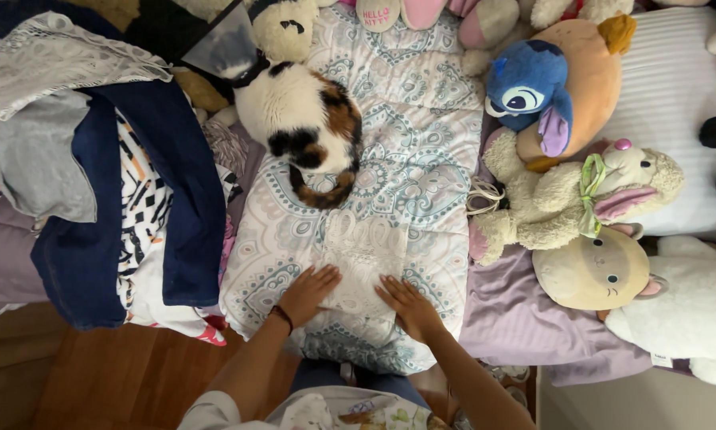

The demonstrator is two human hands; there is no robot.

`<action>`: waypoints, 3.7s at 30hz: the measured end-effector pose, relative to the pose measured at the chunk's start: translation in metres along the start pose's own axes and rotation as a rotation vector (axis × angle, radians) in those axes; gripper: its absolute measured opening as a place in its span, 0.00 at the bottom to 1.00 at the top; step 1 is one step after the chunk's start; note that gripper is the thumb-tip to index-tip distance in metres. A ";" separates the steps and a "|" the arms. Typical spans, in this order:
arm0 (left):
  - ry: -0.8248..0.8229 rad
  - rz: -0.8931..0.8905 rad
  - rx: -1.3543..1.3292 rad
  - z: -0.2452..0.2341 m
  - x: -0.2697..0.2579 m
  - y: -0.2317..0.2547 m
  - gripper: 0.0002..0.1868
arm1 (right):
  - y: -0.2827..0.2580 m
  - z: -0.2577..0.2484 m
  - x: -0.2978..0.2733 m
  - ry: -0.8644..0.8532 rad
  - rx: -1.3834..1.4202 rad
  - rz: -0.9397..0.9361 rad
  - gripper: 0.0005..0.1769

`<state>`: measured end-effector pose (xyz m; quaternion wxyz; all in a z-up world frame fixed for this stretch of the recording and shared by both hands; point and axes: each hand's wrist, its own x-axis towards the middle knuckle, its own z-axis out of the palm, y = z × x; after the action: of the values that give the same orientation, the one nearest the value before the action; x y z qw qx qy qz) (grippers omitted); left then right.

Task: Folding small clothing items on a bed.

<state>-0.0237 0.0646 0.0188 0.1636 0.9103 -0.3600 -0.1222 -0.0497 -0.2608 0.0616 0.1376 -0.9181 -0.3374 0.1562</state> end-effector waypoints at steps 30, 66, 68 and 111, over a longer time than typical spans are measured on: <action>0.472 -0.844 -0.449 0.008 0.113 -0.050 0.21 | 0.045 -0.010 0.103 0.508 0.532 1.028 0.26; 0.370 -0.575 0.045 -0.026 0.113 -0.010 0.34 | 0.024 0.000 0.102 0.474 0.235 0.824 0.30; 0.375 -0.608 -0.141 -0.023 0.113 -0.017 0.33 | 0.031 0.016 0.099 0.546 0.306 0.814 0.29; 0.062 0.403 -0.344 0.105 0.429 0.218 0.31 | 0.084 0.074 -0.171 1.620 1.523 1.061 0.37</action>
<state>0.1110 -0.4057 -0.0376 0.3480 0.7825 -0.5025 -0.1187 -0.1533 -0.4249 -0.0030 0.7268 -0.4590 0.4370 -0.2647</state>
